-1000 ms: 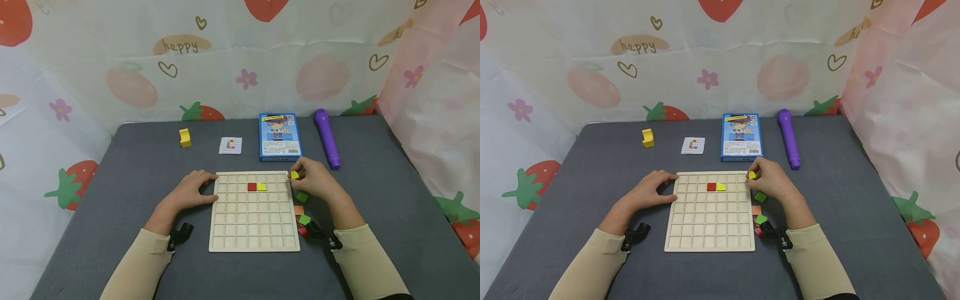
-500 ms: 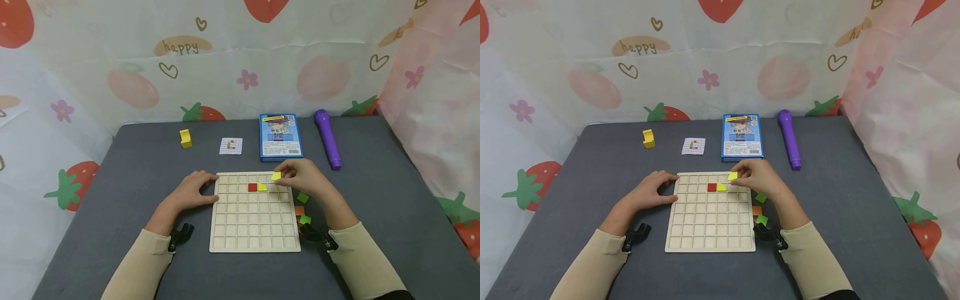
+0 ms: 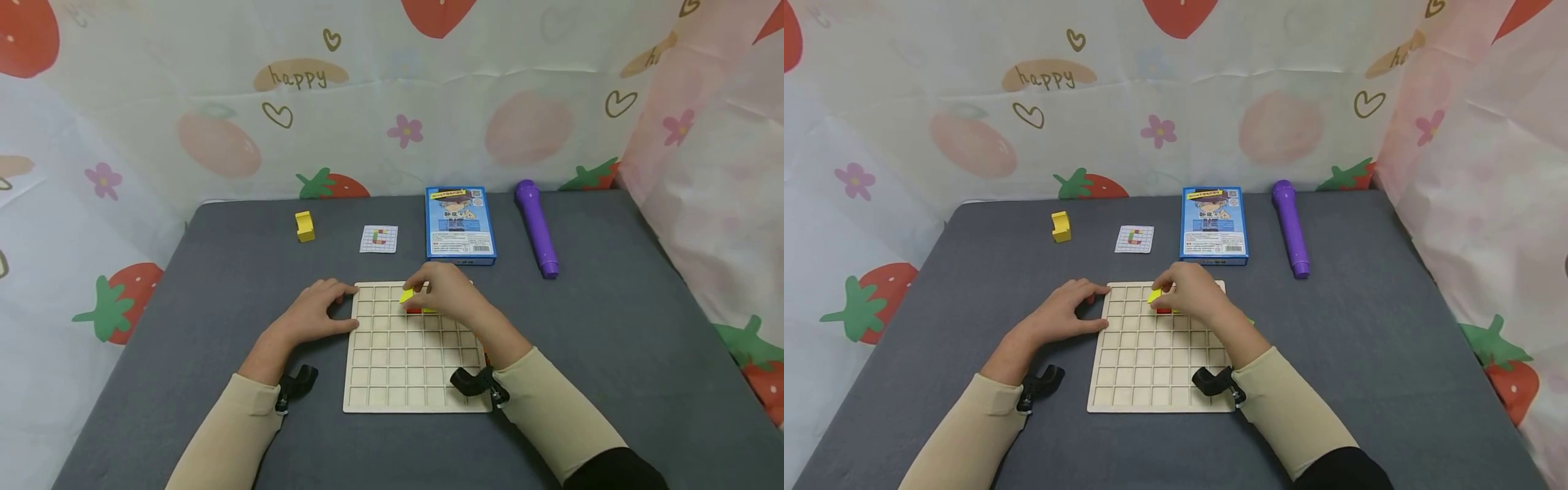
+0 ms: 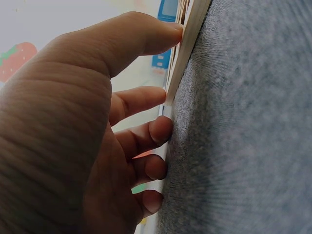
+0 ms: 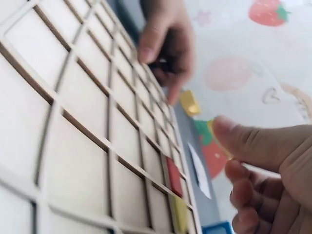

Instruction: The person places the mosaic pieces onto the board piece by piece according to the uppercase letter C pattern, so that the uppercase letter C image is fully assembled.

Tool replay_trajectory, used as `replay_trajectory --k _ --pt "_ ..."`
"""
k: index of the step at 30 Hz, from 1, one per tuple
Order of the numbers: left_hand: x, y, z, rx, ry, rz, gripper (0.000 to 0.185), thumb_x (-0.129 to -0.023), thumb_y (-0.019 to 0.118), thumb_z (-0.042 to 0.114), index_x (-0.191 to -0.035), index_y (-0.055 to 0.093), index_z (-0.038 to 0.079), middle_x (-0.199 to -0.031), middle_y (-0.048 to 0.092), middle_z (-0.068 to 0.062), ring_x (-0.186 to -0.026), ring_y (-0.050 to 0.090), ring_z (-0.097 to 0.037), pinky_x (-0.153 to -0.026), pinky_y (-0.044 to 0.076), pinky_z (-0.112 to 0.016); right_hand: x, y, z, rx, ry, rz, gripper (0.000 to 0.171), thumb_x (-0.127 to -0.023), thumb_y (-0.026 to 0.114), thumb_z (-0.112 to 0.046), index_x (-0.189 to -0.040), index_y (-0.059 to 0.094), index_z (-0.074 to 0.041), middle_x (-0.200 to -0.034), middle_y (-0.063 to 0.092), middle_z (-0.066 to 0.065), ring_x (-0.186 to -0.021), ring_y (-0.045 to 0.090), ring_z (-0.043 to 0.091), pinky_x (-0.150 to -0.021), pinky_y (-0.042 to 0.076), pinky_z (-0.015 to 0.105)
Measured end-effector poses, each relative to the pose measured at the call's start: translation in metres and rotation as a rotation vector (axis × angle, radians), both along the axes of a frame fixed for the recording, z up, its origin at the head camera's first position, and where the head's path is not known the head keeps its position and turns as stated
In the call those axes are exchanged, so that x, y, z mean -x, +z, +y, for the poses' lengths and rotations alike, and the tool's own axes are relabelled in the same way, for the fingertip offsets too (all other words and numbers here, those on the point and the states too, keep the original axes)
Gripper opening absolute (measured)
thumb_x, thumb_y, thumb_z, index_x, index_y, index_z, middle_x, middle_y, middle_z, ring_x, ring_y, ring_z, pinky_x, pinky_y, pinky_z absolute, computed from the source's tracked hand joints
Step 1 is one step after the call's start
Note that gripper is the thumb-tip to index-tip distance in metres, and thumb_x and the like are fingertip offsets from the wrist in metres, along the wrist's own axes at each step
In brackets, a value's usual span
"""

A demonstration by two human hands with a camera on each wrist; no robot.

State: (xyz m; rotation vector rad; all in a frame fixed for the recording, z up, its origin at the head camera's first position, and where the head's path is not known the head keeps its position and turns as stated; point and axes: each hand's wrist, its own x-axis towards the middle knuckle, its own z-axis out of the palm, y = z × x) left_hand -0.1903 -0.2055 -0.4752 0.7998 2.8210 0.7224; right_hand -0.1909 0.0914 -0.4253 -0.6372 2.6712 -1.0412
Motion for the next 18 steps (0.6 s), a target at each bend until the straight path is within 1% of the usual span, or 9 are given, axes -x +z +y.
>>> replay_trajectory --k 3,9,11,15,18 --pt "0.000 0.000 0.001 0.003 0.004 -0.007 0.062 -0.087 0.077 0.047 -0.138 0.063 0.013 -0.098 0.053 0.001 -0.090 0.045 -0.019 -0.081 0.035 -0.041 0.001 -0.005 -0.013 -0.082 0.011 -0.005 0.029 -0.086 0.086 -0.025 -0.110 0.081 -0.009 -0.094 0.071 -0.002 -0.085 0.063 0.015 -0.077 0.052 0.034" --pt "0.000 0.000 -0.001 0.001 0.008 -0.010 0.062 -0.087 0.077 0.046 -0.138 0.063 0.013 -0.099 0.053 0.001 -0.091 0.045 -0.018 -0.081 0.035 -0.040 -0.001 -0.014 -0.032 -0.222 0.017 0.014 0.023 -0.085 0.086 -0.026 -0.104 0.082 -0.013 -0.087 0.072 -0.004 -0.079 0.062 0.013 -0.075 0.051 0.033" --pt "0.000 0.000 0.000 -0.003 0.006 -0.007 0.062 -0.087 0.077 0.046 -0.138 0.063 0.013 -0.098 0.053 0.001 -0.090 0.045 -0.019 -0.081 0.035 -0.040 -0.002 -0.014 -0.034 -0.250 0.013 0.029 0.024 -0.085 0.087 -0.025 -0.104 0.082 -0.012 -0.086 0.071 -0.004 -0.078 0.061 0.013 -0.074 0.051 0.034" --pt "0.000 0.000 0.001 -0.008 -0.001 -0.008 0.062 -0.088 0.077 0.047 -0.138 0.064 0.013 -0.098 0.053 0.000 -0.089 0.044 -0.019 -0.081 0.034 -0.041 -0.005 -0.011 -0.035 -0.278 -0.001 0.038 0.030 -0.084 0.087 -0.025 -0.110 0.080 -0.011 -0.084 0.068 -0.004 -0.077 0.060 0.013 -0.073 0.051 0.035" --pt "0.000 0.001 0.001 -0.005 -0.003 -0.005 0.062 -0.088 0.077 0.047 -0.138 0.064 0.013 -0.098 0.053 0.000 -0.089 0.044 -0.018 -0.080 0.034 -0.041 -0.006 -0.010 -0.034 -0.278 -0.018 0.050 0.026 -0.086 0.086 -0.023 -0.108 0.081 -0.012 -0.086 0.068 -0.003 -0.078 0.061 0.014 -0.073 0.052 0.035"
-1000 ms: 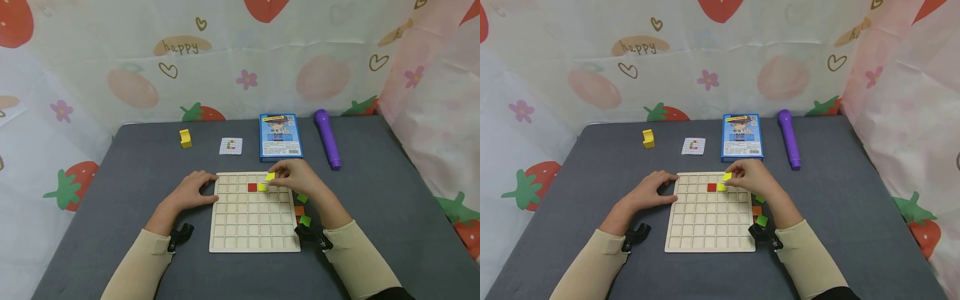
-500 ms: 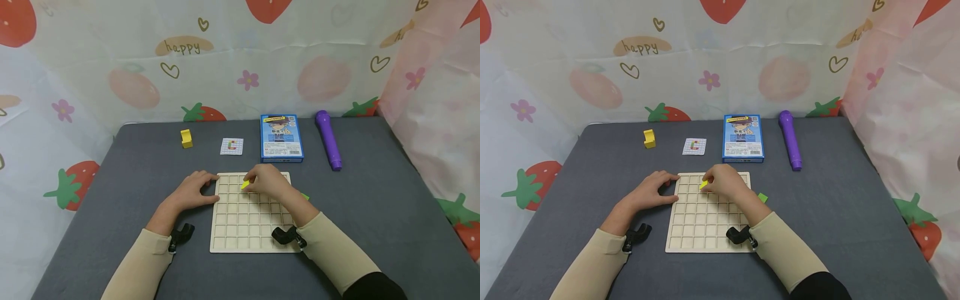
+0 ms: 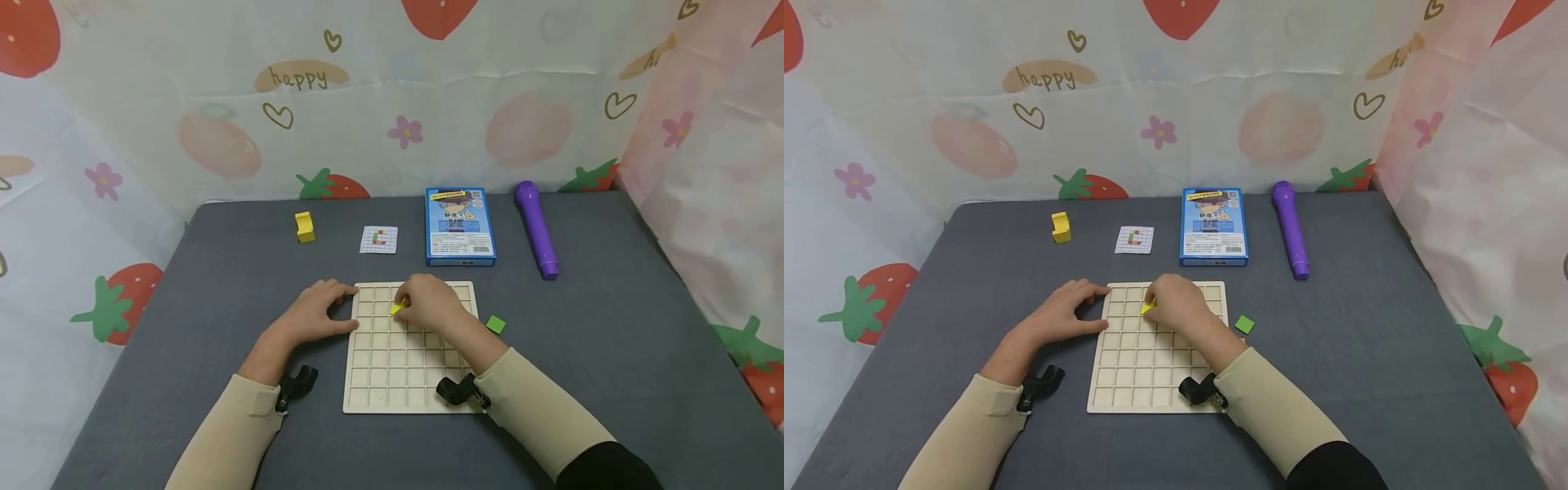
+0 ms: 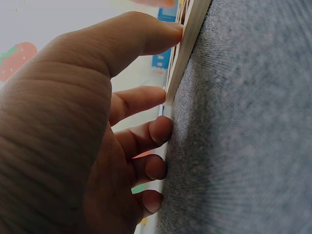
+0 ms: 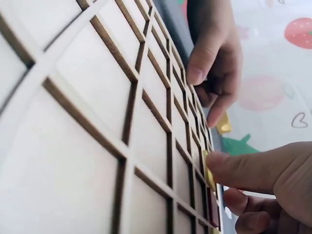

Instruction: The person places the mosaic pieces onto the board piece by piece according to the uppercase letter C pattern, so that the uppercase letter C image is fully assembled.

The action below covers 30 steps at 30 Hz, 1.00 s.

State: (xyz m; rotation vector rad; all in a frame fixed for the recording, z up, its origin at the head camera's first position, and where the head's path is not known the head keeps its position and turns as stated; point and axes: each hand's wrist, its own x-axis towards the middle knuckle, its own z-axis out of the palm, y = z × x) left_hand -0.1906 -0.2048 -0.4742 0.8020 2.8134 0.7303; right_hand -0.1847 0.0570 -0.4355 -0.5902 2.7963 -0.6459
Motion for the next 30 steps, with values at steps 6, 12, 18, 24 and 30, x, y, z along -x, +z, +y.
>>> replay_trajectory --k 6,12,18,24,30 --pt "0.001 0.002 0.000 0.005 -0.005 0.005 0.061 -0.088 0.076 0.047 -0.138 0.064 0.013 -0.097 0.052 0.001 -0.088 0.044 -0.018 -0.079 0.034 -0.040 -0.001 -0.005 0.000 0.009 -0.056 0.018 0.013 -0.089 0.082 -0.022 -0.102 0.083 -0.017 -0.092 0.072 -0.002 -0.083 0.064 0.015 -0.070 0.052 0.034" --pt "0.000 0.002 0.000 0.008 -0.003 0.003 0.061 -0.088 0.077 0.047 -0.138 0.063 0.013 -0.098 0.053 0.001 -0.089 0.044 -0.018 -0.080 0.035 -0.041 -0.002 -0.004 0.005 0.036 -0.047 0.018 0.017 -0.089 0.083 -0.023 -0.105 0.083 -0.017 -0.086 0.066 -0.003 -0.077 0.059 0.014 -0.065 0.048 0.032" --pt "-0.001 0.000 0.000 0.010 -0.005 0.011 0.062 -0.088 0.077 0.045 -0.138 0.063 0.012 -0.097 0.053 0.000 -0.088 0.044 -0.019 -0.080 0.034 -0.041 -0.010 0.008 0.024 0.169 -0.060 -0.022 0.022 -0.092 0.079 -0.026 -0.111 0.080 -0.014 -0.084 0.061 -0.002 -0.073 0.053 0.017 -0.063 0.043 0.034" --pt "-0.001 -0.001 0.000 0.001 -0.007 0.025 0.061 -0.087 0.078 0.043 -0.137 0.064 0.011 -0.096 0.053 0.000 -0.088 0.044 -0.019 -0.080 0.034 -0.041 -0.021 0.020 0.050 0.288 -0.088 -0.052 0.026 -0.097 0.073 -0.025 -0.118 0.077 -0.010 -0.088 0.059 0.001 -0.069 0.048 0.018 -0.061 0.041 0.034" --pt "-0.001 -0.002 0.000 0.003 -0.011 0.027 0.061 -0.087 0.078 0.044 -0.137 0.064 0.011 -0.096 0.052 0.000 -0.086 0.043 -0.018 -0.079 0.034 -0.040 -0.029 0.026 0.082 0.389 -0.150 -0.092 0.030 -0.098 0.073 -0.024 -0.122 0.074 -0.007 -0.091 0.058 0.004 -0.066 0.048 0.021 -0.057 0.041 0.035"
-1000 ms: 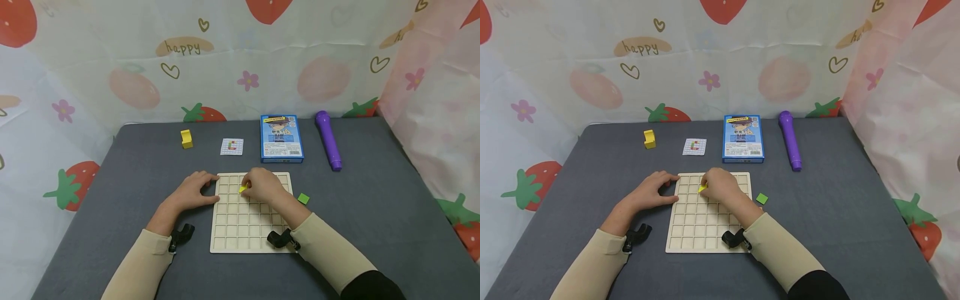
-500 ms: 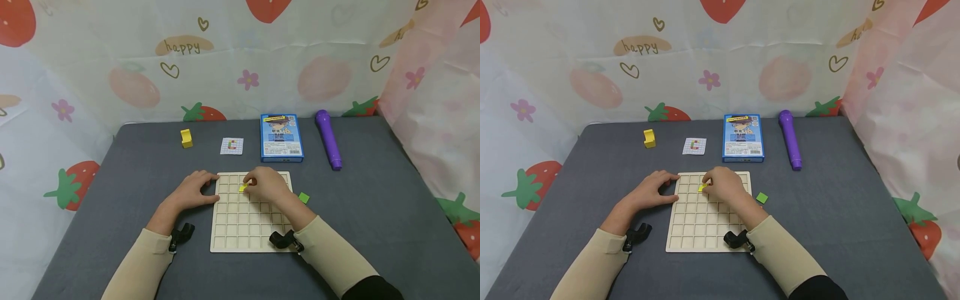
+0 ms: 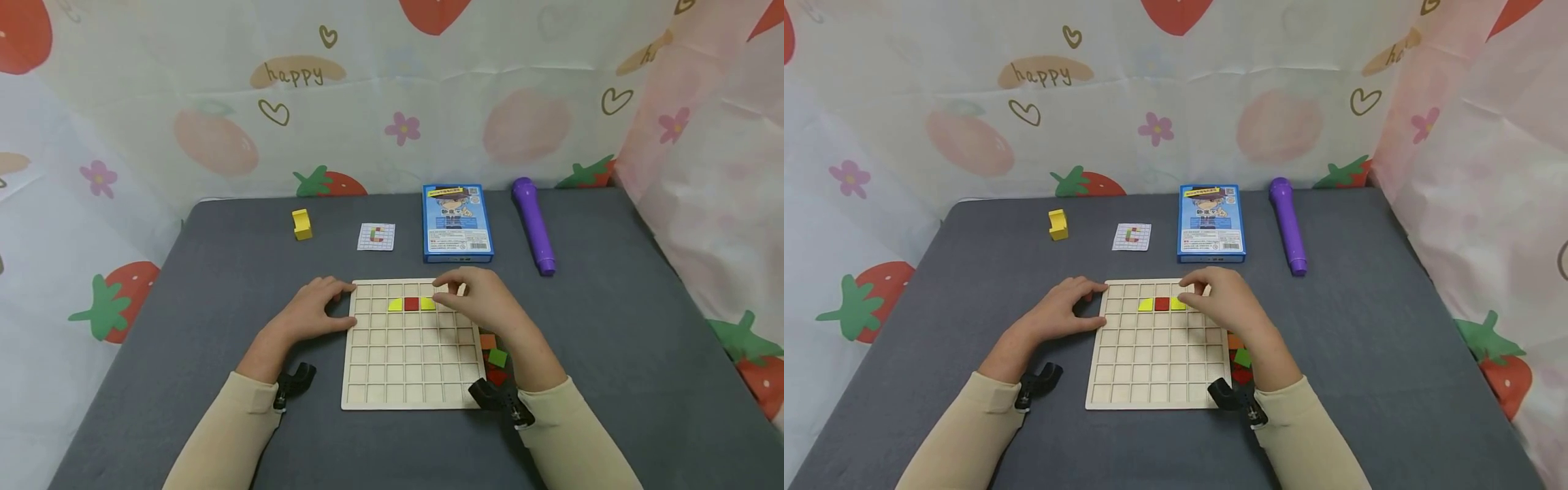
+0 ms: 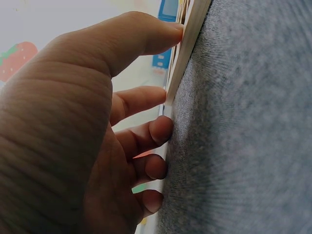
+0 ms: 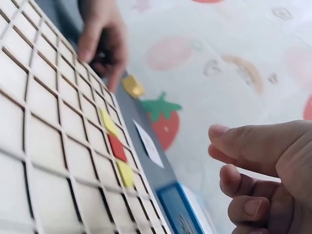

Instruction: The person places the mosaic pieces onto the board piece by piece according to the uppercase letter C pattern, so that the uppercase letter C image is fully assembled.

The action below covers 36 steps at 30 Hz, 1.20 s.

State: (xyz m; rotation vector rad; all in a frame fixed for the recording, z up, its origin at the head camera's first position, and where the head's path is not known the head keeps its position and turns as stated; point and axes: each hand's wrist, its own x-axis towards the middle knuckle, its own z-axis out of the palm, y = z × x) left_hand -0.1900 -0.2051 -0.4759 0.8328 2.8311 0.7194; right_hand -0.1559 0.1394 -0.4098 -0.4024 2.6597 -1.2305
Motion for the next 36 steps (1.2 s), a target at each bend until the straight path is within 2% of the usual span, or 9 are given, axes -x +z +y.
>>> replay_trajectory --k 7,11,16,19,25,31,36 --pt "-0.001 0.000 0.001 0.004 0.003 -0.007 0.061 -0.088 0.078 0.043 -0.138 0.063 0.010 -0.097 0.053 -0.001 -0.087 0.043 -0.019 -0.079 0.034 -0.040 0.002 0.003 0.040 -0.020 -0.029 -0.063 0.033 -0.098 0.071 -0.020 -0.127 0.071 -0.005 -0.092 0.057 0.006 -0.070 0.048 0.022 -0.056 0.040 0.035" --pt "0.000 0.002 0.002 0.003 0.000 -0.011 0.062 -0.088 0.077 0.044 -0.138 0.063 0.010 -0.097 0.053 -0.001 -0.088 0.044 -0.019 -0.079 0.034 -0.040 0.004 0.001 0.061 -0.024 0.008 -0.175 0.035 -0.095 0.072 -0.011 -0.128 0.068 0.000 -0.084 0.053 0.006 -0.064 0.042 0.020 -0.054 0.035 0.033" --pt "-0.001 0.002 0.001 0.007 0.003 -0.015 0.062 -0.088 0.078 0.044 -0.138 0.063 0.010 -0.097 0.053 -0.001 -0.088 0.044 -0.019 -0.080 0.034 -0.041 0.008 -0.010 0.080 -0.030 0.049 -0.334 0.037 -0.089 0.074 -0.001 -0.126 0.069 0.002 -0.072 0.048 0.002 -0.061 0.037 0.016 -0.054 0.031 0.030" --pt "-0.001 0.002 0.001 0.007 0.006 -0.012 0.062 -0.087 0.078 0.044 -0.137 0.063 0.010 -0.097 0.053 -0.001 -0.089 0.044 -0.019 -0.080 0.034 -0.041 0.011 -0.017 0.085 -0.034 0.057 -0.377 0.039 -0.086 0.073 0.004 -0.125 0.071 0.002 -0.068 0.047 0.001 -0.061 0.039 0.015 -0.056 0.031 0.029" --pt "-0.001 0.000 0.000 -0.008 -0.003 0.005 0.061 -0.087 0.078 0.043 -0.136 0.064 0.010 -0.097 0.053 -0.002 -0.089 0.045 -0.020 -0.081 0.035 -0.043 0.014 -0.028 0.087 -0.035 0.047 -0.401 0.040 -0.081 0.075 0.008 -0.121 0.075 -0.001 -0.069 0.047 0.002 -0.065 0.042 0.017 -0.058 0.032 0.029" --pt "-0.001 0.000 0.000 -0.003 0.000 0.001 0.061 -0.088 0.078 0.043 -0.137 0.063 0.010 -0.098 0.053 -0.002 -0.090 0.045 -0.021 -0.082 0.036 -0.044 0.015 -0.030 0.087 -0.063 0.021 -0.397 0.037 -0.081 0.077 0.007 -0.118 0.077 -0.002 -0.069 0.048 0.002 -0.064 0.042 0.017 -0.057 0.033 0.030" --pt "-0.001 0.001 0.001 0.006 0.006 -0.004 0.061 -0.088 0.078 0.043 -0.137 0.063 0.011 -0.098 0.053 -0.001 -0.090 0.045 -0.020 -0.082 0.035 -0.043 0.017 -0.026 0.090 -0.068 0.010 -0.346 0.035 -0.084 0.076 0.004 -0.118 0.077 -0.002 -0.070 0.047 0.002 -0.062 0.041 0.017 -0.055 0.033 0.030"
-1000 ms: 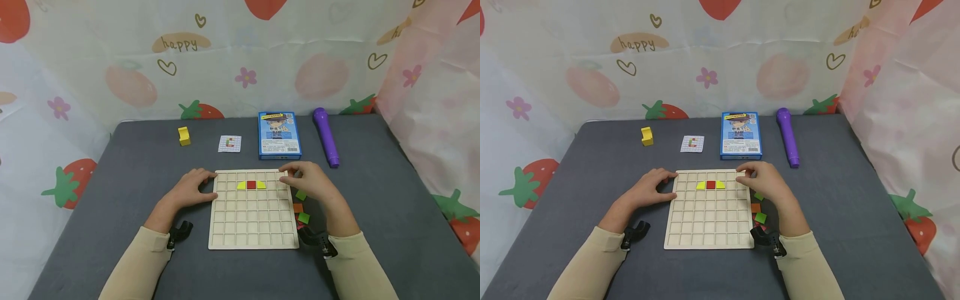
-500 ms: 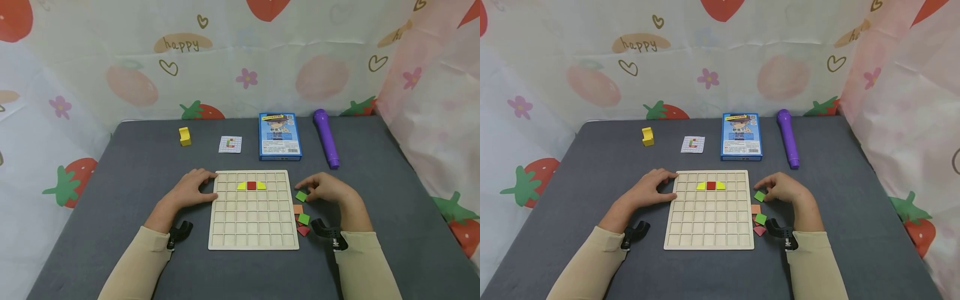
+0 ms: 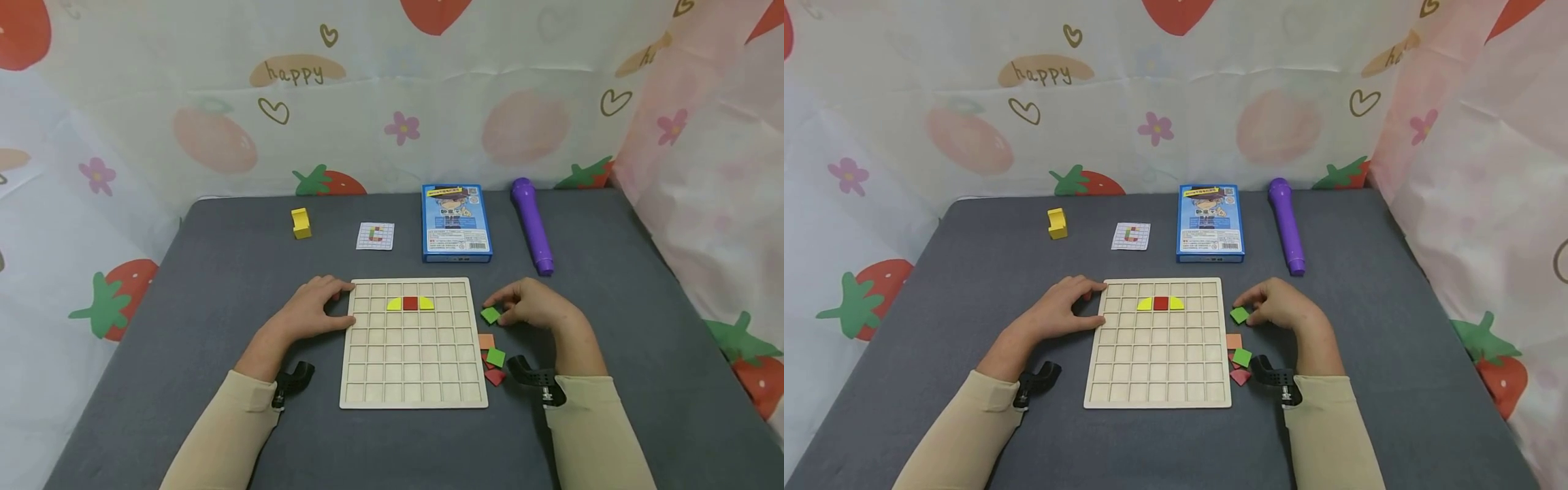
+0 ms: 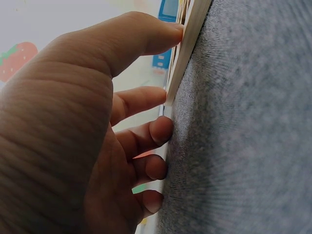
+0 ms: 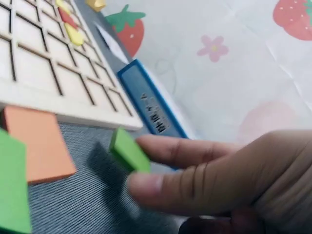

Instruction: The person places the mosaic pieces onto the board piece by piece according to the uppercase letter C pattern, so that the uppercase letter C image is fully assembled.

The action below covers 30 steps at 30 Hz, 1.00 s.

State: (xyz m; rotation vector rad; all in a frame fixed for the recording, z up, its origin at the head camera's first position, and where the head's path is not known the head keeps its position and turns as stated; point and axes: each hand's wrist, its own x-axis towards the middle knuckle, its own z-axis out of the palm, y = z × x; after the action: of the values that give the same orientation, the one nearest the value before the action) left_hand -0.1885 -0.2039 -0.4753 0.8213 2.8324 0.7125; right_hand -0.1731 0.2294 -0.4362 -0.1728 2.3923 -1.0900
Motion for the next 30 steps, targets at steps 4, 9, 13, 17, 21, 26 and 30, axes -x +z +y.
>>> replay_trajectory --k 4,9,13,17,21,26,30 --pt "0.000 -0.001 0.000 -0.006 0.000 0.005 0.060 -0.088 0.078 0.043 -0.137 0.064 0.011 -0.098 0.053 -0.001 -0.090 0.045 -0.020 -0.082 0.035 -0.043 -0.002 0.009 -0.002 0.018 -0.013 0.092 0.032 -0.087 0.077 -0.002 -0.119 0.076 -0.004 -0.081 0.053 0.005 -0.069 0.045 0.020 -0.059 0.037 0.033" --pt "0.000 -0.001 -0.001 -0.009 -0.001 0.005 0.061 -0.088 0.078 0.043 -0.137 0.064 0.011 -0.098 0.053 -0.001 -0.090 0.045 -0.020 -0.082 0.035 -0.043 -0.006 0.021 -0.009 0.055 -0.009 0.223 0.030 -0.089 0.079 -0.007 -0.119 0.076 -0.007 -0.106 0.065 0.011 -0.077 0.050 0.024 -0.065 0.041 0.036" --pt "0.000 0.000 -0.001 -0.010 -0.005 0.008 0.061 -0.088 0.078 0.043 -0.137 0.064 0.011 -0.098 0.053 -0.001 -0.089 0.045 -0.020 -0.082 0.035 -0.043 -0.008 0.031 -0.016 0.079 0.008 0.302 0.029 -0.091 0.078 -0.009 -0.120 0.076 -0.010 -0.114 0.067 0.012 -0.074 0.050 0.025 -0.061 0.042 0.036" --pt "0.000 0.000 -0.001 -0.014 -0.007 0.009 0.061 -0.087 0.078 0.043 -0.137 0.064 0.010 -0.098 0.053 -0.001 -0.088 0.045 -0.019 -0.081 0.036 -0.042 -0.011 0.038 -0.028 0.121 0.041 0.341 0.029 -0.092 0.076 -0.009 -0.121 0.075 -0.009 -0.110 0.067 0.010 -0.070 0.049 0.024 -0.055 0.040 0.033" --pt "0.000 -0.001 -0.001 -0.014 -0.002 0.008 0.061 -0.087 0.078 0.043 -0.137 0.064 0.011 -0.098 0.053 0.000 -0.089 0.045 -0.019 -0.081 0.036 -0.042 -0.014 0.040 -0.046 0.153 0.079 0.355 0.030 -0.091 0.075 -0.008 -0.122 0.074 -0.007 -0.089 0.063 0.009 -0.064 0.047 0.021 -0.053 0.038 0.032" --pt "0.000 -0.001 -0.001 -0.011 -0.001 0.009 0.060 -0.088 0.078 0.044 -0.137 0.064 0.012 -0.098 0.053 0.000 -0.089 0.045 -0.019 -0.081 0.036 -0.042 -0.018 0.040 -0.070 0.174 0.087 0.349 0.030 -0.091 0.076 -0.010 -0.121 0.075 -0.007 -0.098 0.068 0.007 -0.063 0.050 0.020 -0.055 0.041 0.033" --pt "0.000 0.000 -0.001 -0.013 -0.005 0.007 0.060 -0.088 0.078 0.043 -0.137 0.064 0.011 -0.098 0.053 -0.001 -0.089 0.045 -0.019 -0.082 0.035 -0.042 -0.023 0.037 -0.088 0.167 0.081 0.328 0.028 -0.092 0.079 -0.016 -0.119 0.075 -0.010 -0.112 0.070 0.006 -0.068 0.057 0.020 -0.058 0.046 0.035"
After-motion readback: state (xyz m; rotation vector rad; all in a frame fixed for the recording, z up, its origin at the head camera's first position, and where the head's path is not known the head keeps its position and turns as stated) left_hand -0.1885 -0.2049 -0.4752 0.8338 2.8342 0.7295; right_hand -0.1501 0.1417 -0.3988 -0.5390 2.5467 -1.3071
